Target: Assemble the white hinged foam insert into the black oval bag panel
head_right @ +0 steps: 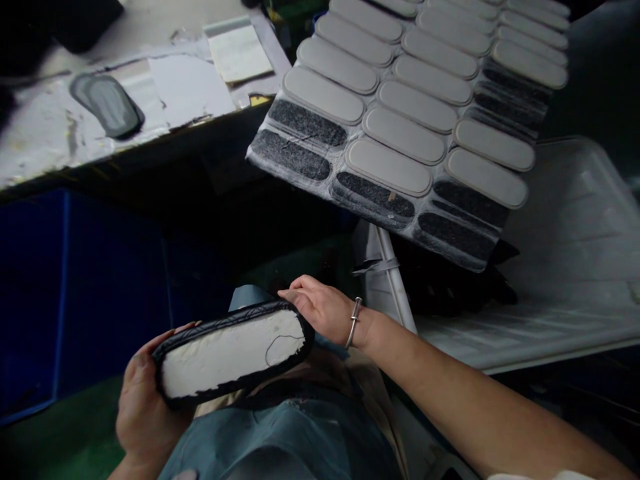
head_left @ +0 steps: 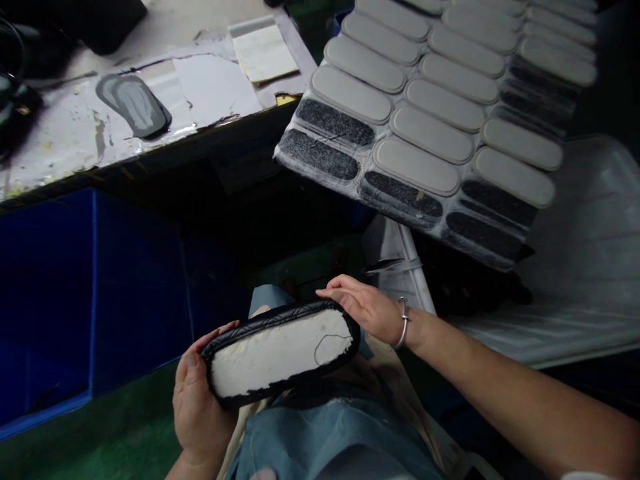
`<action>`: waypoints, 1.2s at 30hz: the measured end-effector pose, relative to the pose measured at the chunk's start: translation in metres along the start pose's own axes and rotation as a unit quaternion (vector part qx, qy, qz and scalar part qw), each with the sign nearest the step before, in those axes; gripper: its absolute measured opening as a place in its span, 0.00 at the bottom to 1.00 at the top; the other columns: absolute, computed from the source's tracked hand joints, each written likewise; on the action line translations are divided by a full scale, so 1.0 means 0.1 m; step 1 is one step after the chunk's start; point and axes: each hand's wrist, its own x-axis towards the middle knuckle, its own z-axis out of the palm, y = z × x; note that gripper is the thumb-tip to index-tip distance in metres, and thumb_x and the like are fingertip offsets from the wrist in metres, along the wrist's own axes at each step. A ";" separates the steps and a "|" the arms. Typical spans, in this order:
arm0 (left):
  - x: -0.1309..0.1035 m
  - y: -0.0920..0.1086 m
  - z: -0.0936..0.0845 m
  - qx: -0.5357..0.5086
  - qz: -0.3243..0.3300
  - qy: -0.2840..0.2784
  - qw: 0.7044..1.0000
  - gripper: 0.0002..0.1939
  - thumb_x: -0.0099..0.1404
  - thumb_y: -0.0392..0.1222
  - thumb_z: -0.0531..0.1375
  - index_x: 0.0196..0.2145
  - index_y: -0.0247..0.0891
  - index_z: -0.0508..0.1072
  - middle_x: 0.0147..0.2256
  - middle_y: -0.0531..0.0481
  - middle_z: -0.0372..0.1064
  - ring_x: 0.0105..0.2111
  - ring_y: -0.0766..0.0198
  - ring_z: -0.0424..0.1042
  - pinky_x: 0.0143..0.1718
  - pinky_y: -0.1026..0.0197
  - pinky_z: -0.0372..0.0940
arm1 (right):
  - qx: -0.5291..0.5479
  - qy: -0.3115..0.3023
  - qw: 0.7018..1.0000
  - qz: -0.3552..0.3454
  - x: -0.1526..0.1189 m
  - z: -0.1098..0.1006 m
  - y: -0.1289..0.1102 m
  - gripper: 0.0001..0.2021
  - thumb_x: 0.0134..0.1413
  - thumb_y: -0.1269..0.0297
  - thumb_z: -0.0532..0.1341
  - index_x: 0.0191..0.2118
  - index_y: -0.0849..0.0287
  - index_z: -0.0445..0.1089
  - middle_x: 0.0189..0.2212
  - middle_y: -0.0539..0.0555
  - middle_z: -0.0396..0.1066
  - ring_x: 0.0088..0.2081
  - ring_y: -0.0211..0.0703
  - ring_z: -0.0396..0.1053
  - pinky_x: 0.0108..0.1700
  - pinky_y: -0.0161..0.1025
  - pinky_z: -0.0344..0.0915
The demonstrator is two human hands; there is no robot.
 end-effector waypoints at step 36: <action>0.04 -0.05 -0.05 -0.033 -0.021 -0.034 0.999 0.15 0.66 0.51 0.54 0.43 0.40 0.70 0.45 0.45 0.72 0.48 0.52 0.70 0.54 0.46 0.61 | 0.183 -0.107 0.973 0.089 0.08 -0.19 0.18 0.30 0.62 0.44 0.43 0.52 0.58 0.70 0.41 0.56 0.65 0.33 0.36 0.63 0.36 0.36 0.67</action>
